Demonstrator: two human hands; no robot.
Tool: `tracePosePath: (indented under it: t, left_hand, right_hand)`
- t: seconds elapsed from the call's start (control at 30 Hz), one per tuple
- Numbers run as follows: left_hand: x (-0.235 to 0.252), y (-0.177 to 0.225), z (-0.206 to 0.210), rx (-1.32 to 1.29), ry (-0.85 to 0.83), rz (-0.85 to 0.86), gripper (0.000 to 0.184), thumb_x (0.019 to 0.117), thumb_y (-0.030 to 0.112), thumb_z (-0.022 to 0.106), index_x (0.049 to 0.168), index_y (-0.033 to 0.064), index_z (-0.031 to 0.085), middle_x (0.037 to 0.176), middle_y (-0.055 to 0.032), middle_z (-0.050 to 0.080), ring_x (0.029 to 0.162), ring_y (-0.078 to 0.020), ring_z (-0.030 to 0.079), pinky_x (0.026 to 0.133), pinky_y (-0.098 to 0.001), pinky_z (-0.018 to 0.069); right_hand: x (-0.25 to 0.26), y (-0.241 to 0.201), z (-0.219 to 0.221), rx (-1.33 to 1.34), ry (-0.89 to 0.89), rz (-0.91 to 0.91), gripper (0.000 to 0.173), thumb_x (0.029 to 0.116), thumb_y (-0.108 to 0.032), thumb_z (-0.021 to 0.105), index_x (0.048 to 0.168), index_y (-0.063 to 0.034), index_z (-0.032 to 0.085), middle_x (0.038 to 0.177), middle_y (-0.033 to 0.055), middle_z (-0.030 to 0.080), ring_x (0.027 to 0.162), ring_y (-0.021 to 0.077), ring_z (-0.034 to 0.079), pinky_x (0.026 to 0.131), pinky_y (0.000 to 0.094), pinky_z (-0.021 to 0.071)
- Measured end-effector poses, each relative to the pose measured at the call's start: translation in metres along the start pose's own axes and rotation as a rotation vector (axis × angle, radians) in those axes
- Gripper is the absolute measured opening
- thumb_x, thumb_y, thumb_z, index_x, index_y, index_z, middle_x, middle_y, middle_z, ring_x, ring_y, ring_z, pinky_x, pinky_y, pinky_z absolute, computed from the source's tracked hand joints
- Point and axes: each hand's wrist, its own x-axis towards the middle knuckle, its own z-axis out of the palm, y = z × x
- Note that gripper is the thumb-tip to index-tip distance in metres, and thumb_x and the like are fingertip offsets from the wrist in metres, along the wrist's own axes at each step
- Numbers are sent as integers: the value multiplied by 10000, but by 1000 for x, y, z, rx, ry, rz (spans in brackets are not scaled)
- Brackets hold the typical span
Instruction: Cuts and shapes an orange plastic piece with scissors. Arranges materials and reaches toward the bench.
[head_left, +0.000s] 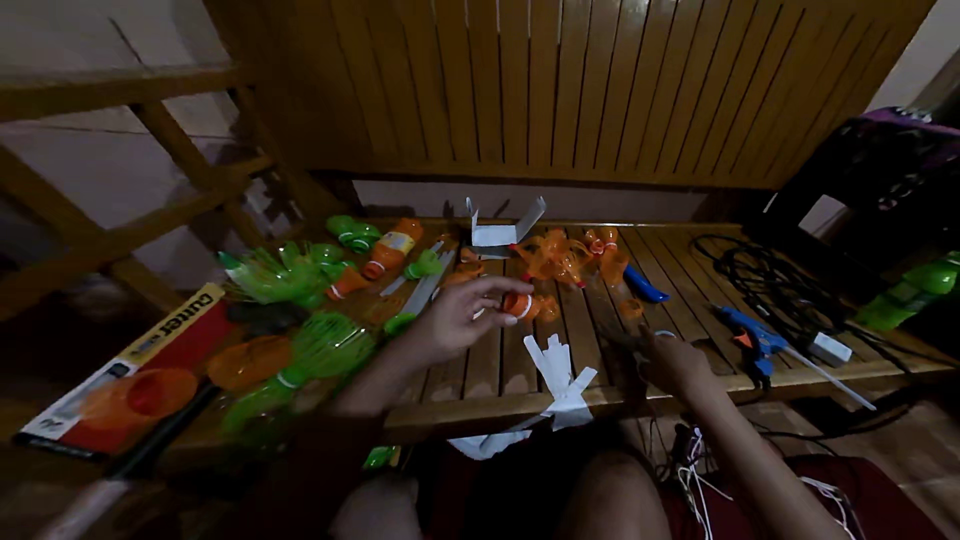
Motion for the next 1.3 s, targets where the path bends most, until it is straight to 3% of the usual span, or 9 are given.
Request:
tracePosePath:
  t: [0.13, 0.23, 0.33, 0.43, 0.57, 0.83, 1.0, 1.17, 1.3]
  left_hand:
    - [2, 10, -3, 70, -24, -20, 337, 881, -53, 688, 1214, -23, 642, 1256, -51, 671, 1139, -71, 653, 943, -231, 560]
    - [-7, 14, 7, 173, 19, 117, 303, 912, 29, 690, 1206, -41, 663, 1282, -117, 666, 1204, -127, 637, 988, -259, 547]
    - [-22, 26, 31, 309, 125, 359, 255, 971, 116, 662, 1173, -36, 691, 1279, -151, 677, 1214, -109, 636, 1000, -216, 528]
    - [-33, 38, 57, 323, 264, 496, 210, 984, 160, 672, 1157, 43, 693, 1258, -83, 689, 1201, -57, 630, 986, -176, 527]
    - [-40, 51, 75, 263, 280, 527, 182, 969, 168, 694, 1142, 118, 674, 1298, -9, 653, 1235, -24, 590, 1009, -161, 510]
    - [-48, 51, 91, 381, 353, 681, 121, 990, 140, 668, 1098, 151, 617, 1287, 36, 600, 1285, -55, 554, 1082, -217, 483]
    - [-58, 50, 89, 563, 280, 807, 69, 1020, 80, 593, 1080, 107, 610, 1215, -12, 586, 1284, -103, 513, 1133, -214, 381]
    - [-68, 45, 86, 516, 172, 809, 119, 1037, 120, 590, 1120, 70, 659, 1184, -39, 646, 1191, -98, 587, 1062, -193, 435]
    - [-71, 44, 80, 467, 38, 774, 157, 1052, 92, 542, 1151, 53, 657, 1218, -78, 642, 1222, -134, 567, 1084, -206, 406]
  right_hand:
    - [7, 5, 4, 45, 58, -1, 474, 1038, -267, 570, 1458, -53, 513, 1375, 272, 584, 1273, 467, 566, 999, 646, 452]
    - [1, 14, 2, 199, 102, -80, 513, 1003, -270, 641, 1434, -20, 517, 1275, 280, 633, 1194, 461, 613, 981, 637, 469]
    - [-27, 19, 23, 733, 263, -467, 444, 930, -285, 735, 1236, 4, 595, 904, 60, 653, 748, 127, 630, 696, 311, 552]
    - [-77, -7, 50, 1125, 149, -823, 508, 911, -443, 706, 1156, -10, 608, 844, -98, 597, 707, -78, 542, 644, 129, 480]
    - [-114, -34, 68, 1119, 198, -990, 446, 989, -315, 643, 1149, 98, 589, 844, 43, 603, 740, 6, 539, 681, 173, 467]
    - [-113, -47, 69, 1665, 191, -1024, 371, 1016, -455, 563, 1114, -98, 591, 863, -130, 634, 734, -94, 556, 635, 110, 474]
    - [-112, -47, 54, 1757, 176, -1011, 146, 1007, -232, 615, 1088, -110, 621, 833, -150, 654, 702, -92, 583, 625, 107, 494]
    - [-98, -41, 53, 1832, -151, -925, 156, 991, -267, 632, 1028, -125, 684, 793, -79, 705, 631, -30, 621, 563, 143, 513]
    - [-92, -39, 53, 1771, -87, -956, 71, 931, -137, 674, 1001, -144, 685, 767, -139, 672, 634, -72, 600, 571, 119, 506]
